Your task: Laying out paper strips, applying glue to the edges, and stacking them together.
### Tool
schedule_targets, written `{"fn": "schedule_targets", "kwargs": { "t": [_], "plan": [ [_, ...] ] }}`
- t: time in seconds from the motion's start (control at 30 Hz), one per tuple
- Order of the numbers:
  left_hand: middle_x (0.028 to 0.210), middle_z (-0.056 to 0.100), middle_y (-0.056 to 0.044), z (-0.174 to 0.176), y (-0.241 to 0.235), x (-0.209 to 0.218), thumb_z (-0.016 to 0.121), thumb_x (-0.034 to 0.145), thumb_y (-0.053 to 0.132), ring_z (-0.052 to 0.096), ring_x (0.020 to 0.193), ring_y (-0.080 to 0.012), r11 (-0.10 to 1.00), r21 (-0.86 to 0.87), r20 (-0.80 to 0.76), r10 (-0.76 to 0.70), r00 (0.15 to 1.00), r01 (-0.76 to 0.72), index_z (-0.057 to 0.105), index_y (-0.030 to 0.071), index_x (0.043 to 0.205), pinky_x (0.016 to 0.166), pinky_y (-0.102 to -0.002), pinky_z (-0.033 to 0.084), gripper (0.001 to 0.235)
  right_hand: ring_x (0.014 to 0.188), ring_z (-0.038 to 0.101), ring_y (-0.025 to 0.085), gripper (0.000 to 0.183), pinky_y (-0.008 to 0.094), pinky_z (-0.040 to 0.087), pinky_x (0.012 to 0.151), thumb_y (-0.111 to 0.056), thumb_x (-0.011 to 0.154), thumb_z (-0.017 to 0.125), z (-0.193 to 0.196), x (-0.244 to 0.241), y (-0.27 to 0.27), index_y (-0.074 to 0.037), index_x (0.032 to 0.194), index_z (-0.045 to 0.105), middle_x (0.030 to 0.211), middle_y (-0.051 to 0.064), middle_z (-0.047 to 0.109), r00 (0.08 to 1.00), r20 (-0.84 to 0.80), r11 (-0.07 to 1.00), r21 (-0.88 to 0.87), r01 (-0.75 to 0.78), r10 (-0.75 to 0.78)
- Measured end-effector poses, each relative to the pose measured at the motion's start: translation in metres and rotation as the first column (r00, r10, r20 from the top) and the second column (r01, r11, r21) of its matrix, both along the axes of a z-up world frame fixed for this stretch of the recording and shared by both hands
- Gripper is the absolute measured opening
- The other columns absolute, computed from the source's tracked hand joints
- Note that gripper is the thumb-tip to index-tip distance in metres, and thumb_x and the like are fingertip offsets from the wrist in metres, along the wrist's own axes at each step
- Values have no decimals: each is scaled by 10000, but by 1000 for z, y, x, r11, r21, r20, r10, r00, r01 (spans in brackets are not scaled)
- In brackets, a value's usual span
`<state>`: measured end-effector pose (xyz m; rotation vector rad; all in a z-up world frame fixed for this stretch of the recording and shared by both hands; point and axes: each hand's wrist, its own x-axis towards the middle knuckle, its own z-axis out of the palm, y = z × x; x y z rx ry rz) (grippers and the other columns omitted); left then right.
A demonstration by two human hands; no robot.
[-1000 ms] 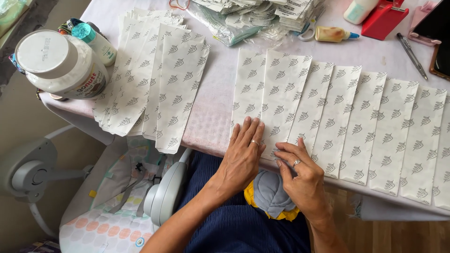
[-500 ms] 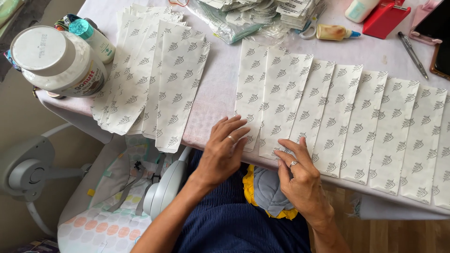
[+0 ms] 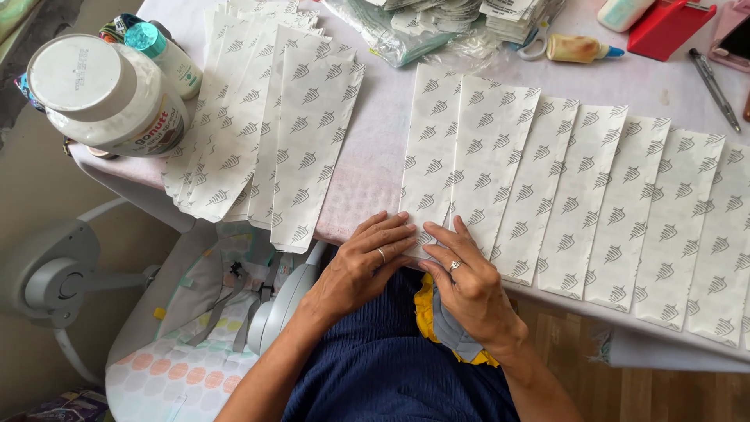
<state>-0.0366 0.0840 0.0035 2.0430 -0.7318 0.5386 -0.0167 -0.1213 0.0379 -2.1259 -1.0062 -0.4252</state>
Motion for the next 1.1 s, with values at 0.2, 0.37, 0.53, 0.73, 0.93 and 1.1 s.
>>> {"fn": "schedule_targets", "kwargs": {
  "t": [0.2, 0.37, 0.53, 0.73, 0.93, 1.1],
  "plan": [
    [1294, 693, -153, -8, 3, 1, 718, 971, 10, 634, 1307, -359, 997, -69, -9, -19, 1000, 18, 702, 9, 1190, 1176, -497, 470, 219, 1109, 706, 308, 114, 566, 485, 1149, 97, 863, 763, 2, -1, 1, 96, 950, 689, 1196, 234, 691, 999, 39, 1000, 18, -9, 8],
    [1138, 750, -122, -3, -12, 1, 759, 911, 17, 686, 1213, -341, 981, -154, -61, 110, 992, -119, 754, 18, 1006, 1123, -488, 491, 95, 1073, 721, 309, 48, 540, 440, 1162, 29, 892, 743, 4, -1, 6, 60, 897, 707, 1148, 179, 723, 997, -18, 997, 13, 74, -74],
    [972, 790, -90, 8, -24, 3, 804, 856, 22, 741, 1112, -295, 929, -231, -193, 249, 949, -290, 782, 15, 861, 1074, -435, 507, 24, 1022, 742, 307, 66, 508, 397, 1171, -21, 876, 772, 11, 1, 9, 33, 856, 739, 1087, 134, 755, 971, -154, 982, 22, 186, -180],
    [927, 794, -95, 16, -15, 4, 710, 859, -90, 745, 1099, -314, 921, -257, -371, 186, 910, -293, 800, 20, 904, 1096, -457, 493, 149, 1006, 755, 301, 40, 490, 426, 1146, 21, 832, 784, 22, 5, 7, 28, 860, 757, 1079, 129, 763, 941, -294, 983, 21, 182, -168],
    [1232, 692, -185, 8, 24, 10, 660, 925, -20, 630, 1242, -369, 819, 117, -6, 567, 824, -562, 715, 19, 1211, 1109, -497, 422, 293, 1033, 744, 327, 112, 487, 398, 1164, 37, 839, 766, 18, 4, 5, 30, 950, 777, 1089, 144, 761, 955, -257, 987, 12, 159, -151],
    [1501, 507, -330, 21, 17, 4, 559, 1049, 370, 402, 1460, -451, 643, 525, -36, 672, 740, -558, 543, -110, 1423, 1219, -627, 94, 608, 1079, 719, 346, 145, 510, 363, 1179, 24, 864, 741, 11, 0, 4, 26, 1005, 775, 1126, 166, 743, 955, -240, 985, -18, 173, -172]
  ]
}}
